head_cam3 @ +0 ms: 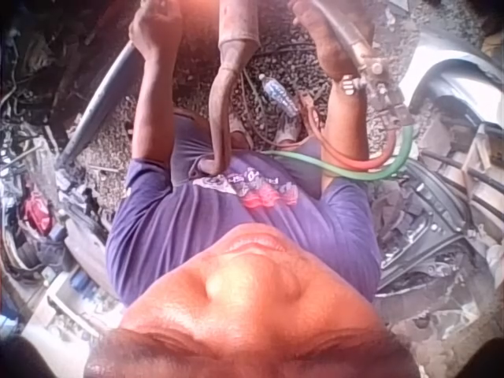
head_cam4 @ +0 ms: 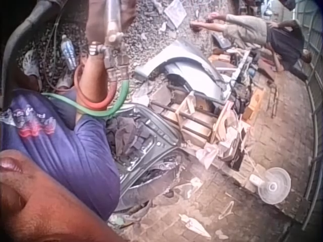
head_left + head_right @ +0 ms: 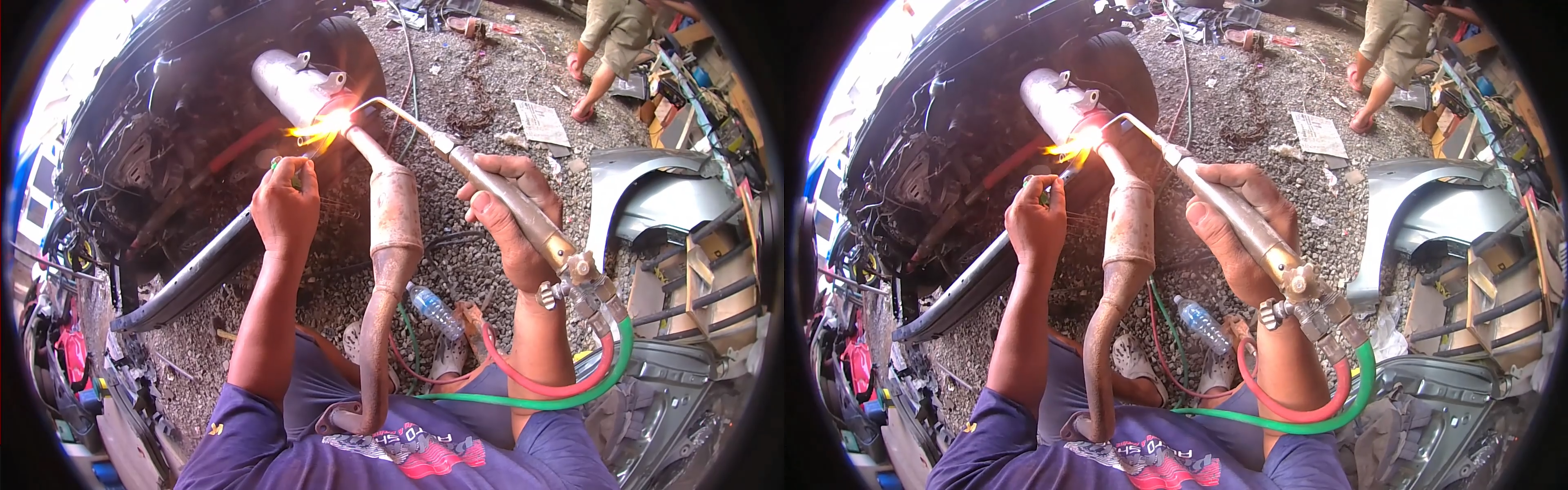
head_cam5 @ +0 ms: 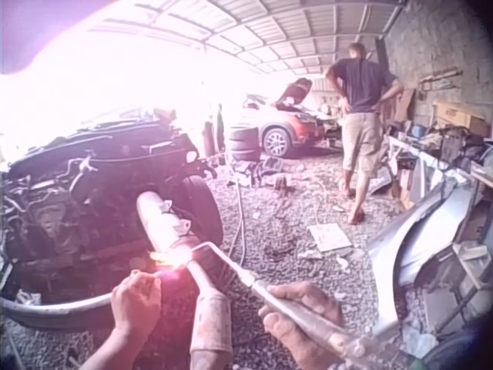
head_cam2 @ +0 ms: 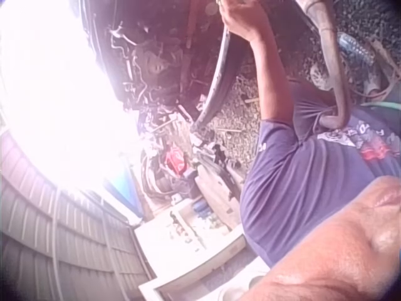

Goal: Using a gas welding torch to repair or join sections of an automotive exhaust pipe and cooling it with water.

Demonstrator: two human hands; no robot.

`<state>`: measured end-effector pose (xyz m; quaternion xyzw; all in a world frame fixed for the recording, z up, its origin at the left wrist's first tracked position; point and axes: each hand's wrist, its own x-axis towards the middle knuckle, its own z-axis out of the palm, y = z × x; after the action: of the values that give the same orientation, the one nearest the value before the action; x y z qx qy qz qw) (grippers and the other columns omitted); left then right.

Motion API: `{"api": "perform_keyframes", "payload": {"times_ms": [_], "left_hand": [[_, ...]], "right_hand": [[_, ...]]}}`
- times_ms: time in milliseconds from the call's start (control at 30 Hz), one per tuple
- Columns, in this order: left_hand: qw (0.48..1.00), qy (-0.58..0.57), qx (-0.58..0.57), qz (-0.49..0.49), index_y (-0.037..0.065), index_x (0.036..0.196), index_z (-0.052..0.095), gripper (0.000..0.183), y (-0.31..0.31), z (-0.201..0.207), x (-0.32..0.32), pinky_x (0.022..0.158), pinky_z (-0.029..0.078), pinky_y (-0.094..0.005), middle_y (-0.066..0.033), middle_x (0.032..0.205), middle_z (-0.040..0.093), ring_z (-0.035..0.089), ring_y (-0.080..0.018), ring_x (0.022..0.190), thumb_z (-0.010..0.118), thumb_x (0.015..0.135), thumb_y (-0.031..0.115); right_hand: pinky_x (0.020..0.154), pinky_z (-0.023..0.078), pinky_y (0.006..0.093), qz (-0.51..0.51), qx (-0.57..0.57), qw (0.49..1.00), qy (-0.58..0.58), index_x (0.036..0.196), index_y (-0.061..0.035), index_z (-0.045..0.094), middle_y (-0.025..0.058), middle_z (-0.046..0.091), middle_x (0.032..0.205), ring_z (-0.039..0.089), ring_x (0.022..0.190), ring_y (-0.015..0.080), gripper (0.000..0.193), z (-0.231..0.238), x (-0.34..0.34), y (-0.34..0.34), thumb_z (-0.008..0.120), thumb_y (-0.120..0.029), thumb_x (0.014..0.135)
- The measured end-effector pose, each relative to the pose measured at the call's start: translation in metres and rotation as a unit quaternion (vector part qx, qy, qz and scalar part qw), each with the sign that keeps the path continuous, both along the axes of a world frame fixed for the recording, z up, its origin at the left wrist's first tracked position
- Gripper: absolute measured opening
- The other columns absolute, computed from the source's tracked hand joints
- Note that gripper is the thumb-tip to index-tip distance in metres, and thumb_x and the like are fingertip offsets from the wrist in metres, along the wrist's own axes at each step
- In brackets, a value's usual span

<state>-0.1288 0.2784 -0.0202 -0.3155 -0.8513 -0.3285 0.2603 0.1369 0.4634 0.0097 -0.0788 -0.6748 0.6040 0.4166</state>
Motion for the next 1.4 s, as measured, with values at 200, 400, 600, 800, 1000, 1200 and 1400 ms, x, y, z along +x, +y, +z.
{"api": "perform_keyframes", "payload": {"times_ms": [200, 400, 600, 800, 1000, 1200, 1400], "left_hand": [[1.0, 0.004, 0.0, 0.003, 0.01, 0.104, 0.081, 0.012, 0.0, 0.001, 0.003, 0.08, 0.06, -0.0497, -0.0142, 0.097, 0.08, 0.077, -0.0391, 0.088, 0.079, 0.102, 0.021], [1.0, -0.003, 0.0, 0.011, 0.01, 0.104, 0.081, 0.012, 0.002, 0.002, 0.003, 0.079, 0.06, -0.05, -0.0136, 0.096, 0.079, 0.077, -0.039, 0.087, 0.079, 0.102, 0.022], [1.0, 0.008, 0.0, 0.006, 0.011, 0.104, 0.081, 0.013, 0.002, -0.001, 0.002, 0.08, 0.061, -0.0499, -0.0132, 0.097, 0.08, 0.077, -0.039, 0.087, 0.079, 0.103, 0.024], [1.0, 0.006, -0.004, 0.006, 0.01, 0.104, 0.081, 0.014, 0.002, -0.001, 0.001, 0.08, 0.061, -0.0495, -0.0138, 0.098, 0.08, 0.078, -0.0392, 0.088, 0.078, 0.103, 0.024], [1.0, 0.004, 0.004, 0.002, 0.01, 0.104, 0.081, 0.013, 0.003, -0.001, 0.002, 0.08, 0.061, -0.0493, -0.0144, 0.097, 0.08, 0.077, -0.0394, 0.087, 0.079, 0.102, 0.023], [0.991, -0.084, 0.106, -0.016, 0.007, 0.104, 0.081, 0.017, -0.022, 0.0, -0.001, 0.072, 0.056, -0.0359, -0.0076, 0.086, 0.079, 0.073, -0.0216, 0.074, 0.08, 0.106, 0.024], [0.753, -0.479, 0.426, -0.149, 0.011, 0.095, 0.064, 0.019, -0.066, -0.009, 0.02, 0.086, 0.068, -0.0388, -0.0018, 0.087, 0.072, 0.08, -0.0195, 0.083, 0.071, 0.112, 0.018]], "right_hand": [[0.086, 0.061, 0.0282, -0.003, 0.046, 0.999, -0.025, 0.141, 0.0022, 0.066, 0.0132, 0.078, 0.11, 0.072, 0.094, 0.0129, 0.038, 0.001, 0.003, 0.002, 0.074, -0.016, 0.109], [0.087, 0.06, 0.027, -0.011, 0.015, 1.0, -0.005, 0.134, -0.0029, 0.074, 0.0042, 0.079, 0.103, 0.073, 0.095, 0.0088, 0.031, 0.001, 0.001, 0.0, 0.081, -0.01, 0.105], [0.086, 0.063, 0.0284, 0.003, 0.052, 0.998, -0.027, 0.14, 0.002, 0.067, 0.0131, 0.079, 0.111, 0.074, 0.099, 0.0131, 0.036, 0.0, 0.002, 0.0, 0.076, -0.011, 0.107], [0.086, 0.063, 0.0278, 0.001, 0.065, 0.998, -0.027, 0.14, 0.0019, 0.067, 0.0125, 0.079, 0.111, 0.073, 0.098, 0.0125, 0.037, -0.001, 0.002, -0.002, 0.076, -0.01, 0.107], [0.085, 0.061, 0.0267, -0.003, 0.078, 0.997, -0.024, 0.14, 0.0008, 0.068, 0.0116, 0.079, 0.111, 0.072, 0.096, 0.0115, 0.037, 0.001, 0.001, -0.002, 0.077, -0.009, 0.106], [0.084, 0.061, 0.0299, -0.031, 0.059, 0.998, 0.005, 0.134, -0.004, 0.073, 0.0078, 0.081, 0.102, 0.077, 0.093, 0.0135, 0.034, 0.011, 0.005, -0.009, 0.08, -0.009, 0.101], [0.085, 0.059, 0.0283, -0.052, 0.069, 0.991, 0.101, 0.143, 0.0037, 0.065, 0.0175, 0.078, 0.113, 0.072, 0.094, 0.0145, 0.047, 0.037, 0.034, -0.014, 0.079, -0.021, 0.106]]}}
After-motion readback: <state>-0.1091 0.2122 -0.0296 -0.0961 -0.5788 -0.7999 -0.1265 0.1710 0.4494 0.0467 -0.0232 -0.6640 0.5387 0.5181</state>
